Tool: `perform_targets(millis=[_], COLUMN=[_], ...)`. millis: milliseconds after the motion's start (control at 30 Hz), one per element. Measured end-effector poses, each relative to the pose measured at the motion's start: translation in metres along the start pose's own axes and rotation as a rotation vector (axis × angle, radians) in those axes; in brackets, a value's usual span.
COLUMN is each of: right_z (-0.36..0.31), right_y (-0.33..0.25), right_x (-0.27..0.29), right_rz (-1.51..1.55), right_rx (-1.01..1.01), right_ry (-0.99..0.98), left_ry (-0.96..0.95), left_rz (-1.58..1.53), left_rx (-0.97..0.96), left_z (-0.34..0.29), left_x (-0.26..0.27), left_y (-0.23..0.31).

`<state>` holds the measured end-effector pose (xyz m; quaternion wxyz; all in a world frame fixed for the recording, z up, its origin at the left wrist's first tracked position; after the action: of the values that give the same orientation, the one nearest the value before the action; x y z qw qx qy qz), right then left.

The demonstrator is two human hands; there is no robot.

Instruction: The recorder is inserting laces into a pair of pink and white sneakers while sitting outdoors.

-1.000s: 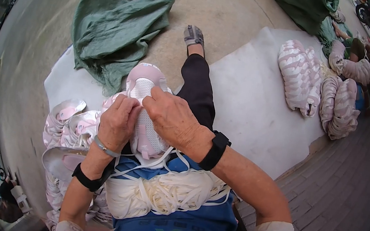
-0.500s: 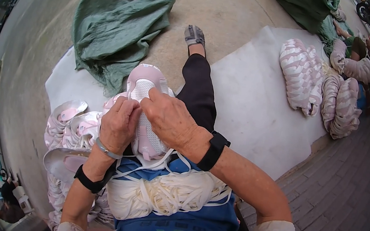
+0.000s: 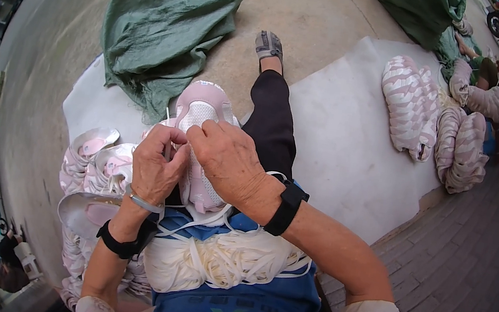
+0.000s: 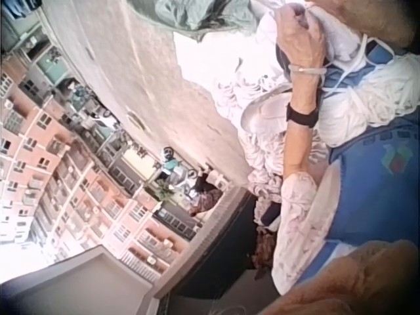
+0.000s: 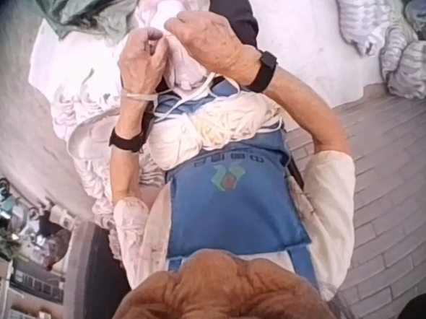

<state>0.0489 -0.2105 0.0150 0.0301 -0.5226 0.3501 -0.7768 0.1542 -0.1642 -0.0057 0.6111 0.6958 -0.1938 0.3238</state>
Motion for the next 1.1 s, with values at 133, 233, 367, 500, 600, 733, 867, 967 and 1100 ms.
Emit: perform_targets(millis=[133,233,367,500,600,733,867,967,1100], right_z=[-0.003,-0.003,-0.005,-0.004,-0.001,0.01,0.014,0.011,-0.016], right_y=[0.008,0.001,0.011,0.007,0.009,-0.002,-0.013,-0.011,-0.088], right_x=[-0.005,-0.002,0.001,0.014,0.016,-0.014,-0.022,-0.007,-0.011], right_rz=[-0.008,-0.023,0.025,-0.037,0.112,0.105,0.106,0.512,0.841], right_rx=[-0.06,-0.008,-0.068,0.006,-0.028,-0.005,0.091,-0.021,0.162], right_ry=[-0.059,0.025,-0.008,0.061,0.042,-0.063,-0.128,-0.095,-0.389], left_ry=[-0.016,-0.065,-0.188,-0.33,-0.367,-0.454,-0.295,-0.178,-0.001], left_rz=[0.025,0.19,0.262,0.158,0.098,-0.22,-0.614,-0.822,-0.954], left_rx=[-0.021,-0.124,-0.115,-0.204,-0.24,0.144,0.299,0.294,0.294], left_z=[0.004,0.01,0.013,0.014,0.015,0.005,-0.015,-0.018,-0.026], left_x=[-0.003,-0.006,-0.016,-0.013,-0.002,0.011,0.002,0.01,0.018], left_y=[0.005,0.016,0.014,0.008,0.006,-0.028,-0.047,-0.046,-0.04])
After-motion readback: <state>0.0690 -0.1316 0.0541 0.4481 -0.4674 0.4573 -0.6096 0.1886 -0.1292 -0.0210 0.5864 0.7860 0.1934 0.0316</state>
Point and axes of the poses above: each hand's wrist, its own z-axis towards the middle knuckle, its own x-axis out of the back of the hand, y = z × x, the point moved 9 cm from there along z, towards the middle knuckle, and after that the axes turned 8 degrees about -y, right-handed, at the moved point
